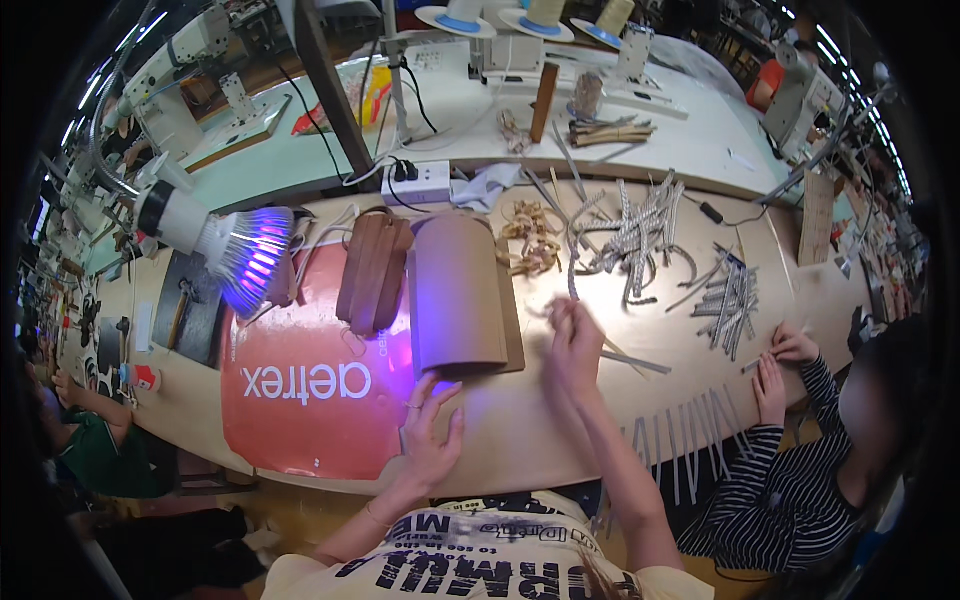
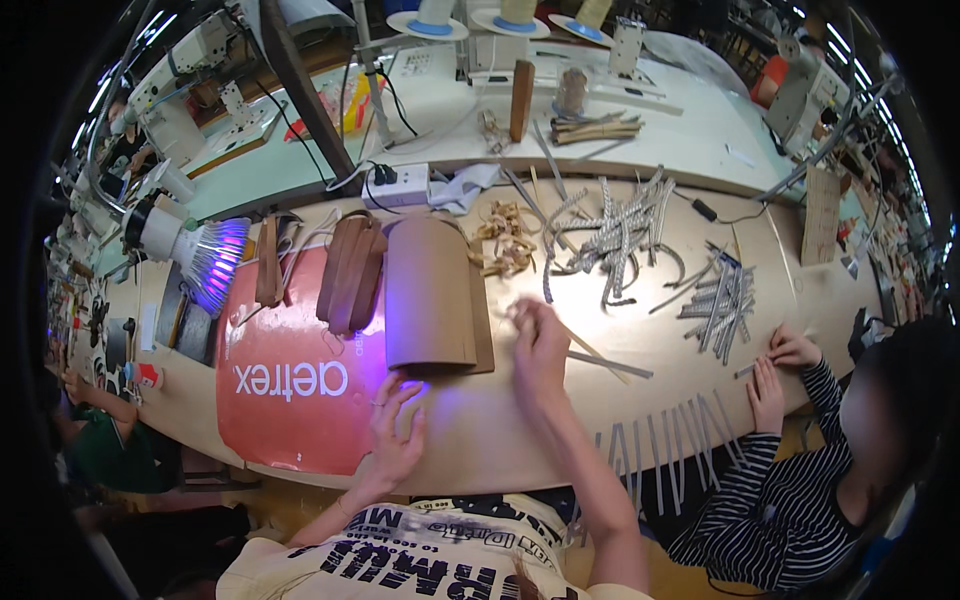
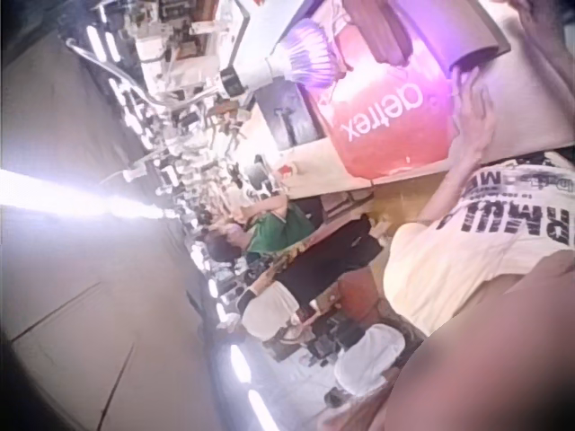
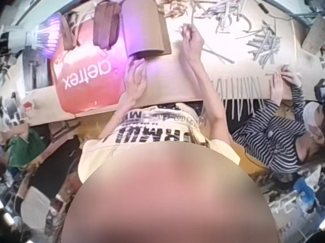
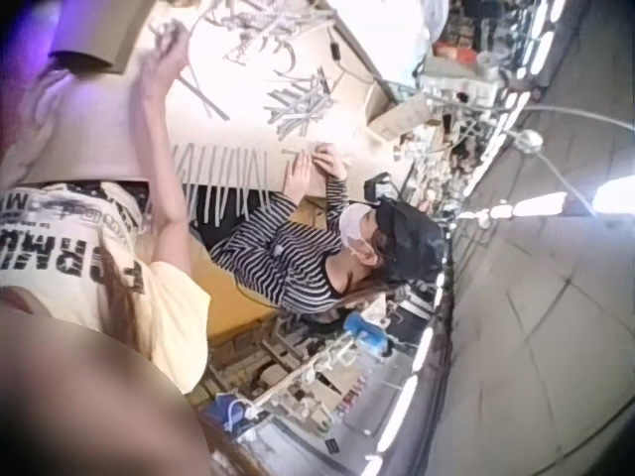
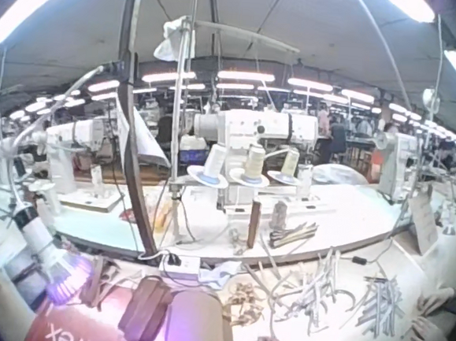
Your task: The person repeatedly picks up silver braided cords and flat strips, aligns them on the table, and folds the strips over the cords. The person handles multiple items one at a time, placing finished units aside on the table.
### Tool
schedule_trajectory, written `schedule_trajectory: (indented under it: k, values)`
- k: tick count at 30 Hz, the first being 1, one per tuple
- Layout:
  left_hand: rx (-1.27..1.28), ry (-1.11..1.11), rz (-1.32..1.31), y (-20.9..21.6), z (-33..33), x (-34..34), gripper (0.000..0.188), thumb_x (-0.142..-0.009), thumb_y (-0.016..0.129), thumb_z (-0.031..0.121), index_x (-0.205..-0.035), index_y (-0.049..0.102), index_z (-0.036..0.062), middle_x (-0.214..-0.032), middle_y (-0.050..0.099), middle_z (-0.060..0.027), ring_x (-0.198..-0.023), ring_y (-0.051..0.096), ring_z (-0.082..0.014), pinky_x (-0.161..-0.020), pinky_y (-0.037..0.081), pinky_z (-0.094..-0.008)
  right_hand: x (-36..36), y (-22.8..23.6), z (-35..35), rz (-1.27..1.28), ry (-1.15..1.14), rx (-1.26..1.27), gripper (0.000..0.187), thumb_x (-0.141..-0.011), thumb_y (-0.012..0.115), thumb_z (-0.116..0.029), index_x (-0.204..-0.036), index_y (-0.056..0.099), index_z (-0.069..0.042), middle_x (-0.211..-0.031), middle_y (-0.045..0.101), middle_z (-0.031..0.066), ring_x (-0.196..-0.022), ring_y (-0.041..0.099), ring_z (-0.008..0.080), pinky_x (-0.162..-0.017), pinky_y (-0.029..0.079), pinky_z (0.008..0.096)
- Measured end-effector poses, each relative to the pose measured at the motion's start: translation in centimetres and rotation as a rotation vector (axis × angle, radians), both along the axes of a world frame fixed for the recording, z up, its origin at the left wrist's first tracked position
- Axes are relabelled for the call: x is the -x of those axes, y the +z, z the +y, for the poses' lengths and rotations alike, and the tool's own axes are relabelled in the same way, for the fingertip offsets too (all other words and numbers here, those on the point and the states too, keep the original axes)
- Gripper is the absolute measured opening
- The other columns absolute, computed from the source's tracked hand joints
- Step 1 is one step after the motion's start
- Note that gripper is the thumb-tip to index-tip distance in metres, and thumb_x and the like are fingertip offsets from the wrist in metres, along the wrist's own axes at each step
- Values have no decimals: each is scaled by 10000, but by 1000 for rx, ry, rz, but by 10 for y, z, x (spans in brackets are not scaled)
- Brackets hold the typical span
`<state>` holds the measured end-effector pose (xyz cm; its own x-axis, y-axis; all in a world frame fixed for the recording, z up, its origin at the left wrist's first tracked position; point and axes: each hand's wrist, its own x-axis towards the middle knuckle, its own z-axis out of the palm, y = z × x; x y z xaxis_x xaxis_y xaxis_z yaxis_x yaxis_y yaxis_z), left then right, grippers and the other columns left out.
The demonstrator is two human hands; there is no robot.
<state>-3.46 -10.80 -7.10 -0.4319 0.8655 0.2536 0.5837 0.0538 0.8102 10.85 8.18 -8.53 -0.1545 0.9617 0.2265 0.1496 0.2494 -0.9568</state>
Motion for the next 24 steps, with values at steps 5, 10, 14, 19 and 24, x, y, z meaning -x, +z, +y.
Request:
schedule_trajectory:
  k: [5,10,14,19,24]
  values:
    - [-132,-25,-54,20,30,21,212,-862,631,-9,-1066,678,25,-1079,662,-146,-1032,634,-304,-911,485,-388,63,16,121,-368,-51,-287,499,-932,636,-349,-1255,540,18,-1194,552,248,-1097,553,377,-909,451,449]
    - [-229,-1,5,36,31,23,204,-853,640,-36,-1046,681,19,-1026,682,-133,-974,655,-281,-869,505,-361,96,-22,142,-885,-75,-531,515,-904,619,-441,-1265,582,-76,-1260,520,201,-1175,486,357,-955,393,516]
    - [-231,63,-57,39,34,20,196,-853,642,-45,-1033,688,19,-1034,682,-127,-957,660,-258,-855,512,-346,97,-45,158,-902,60,-489,406,-912,603,-437,-1169,636,-123,-1216,567,155,-1086,559,348,-864,475,485]
    - [-226,-19,-201,50,42,16,191,-882,636,-15,-1063,682,22,-1050,675,-124,-997,646,-240,-891,493,-335,103,-54,177,-737,35,-569,253,-876,661,-301,-878,650,-49,-881,652,141,-669,630,306,-604,517,430]
    - [-153,-219,-774,64,101,5,381,-999,557,229,-1320,522,26,-1288,572,-144,-1209,546,-235,-982,470,-372,120,2,184,194,-145,71,231,-852,646,-162,-678,613,-13,-603,607,81,-497,540,166,-470,421,338]
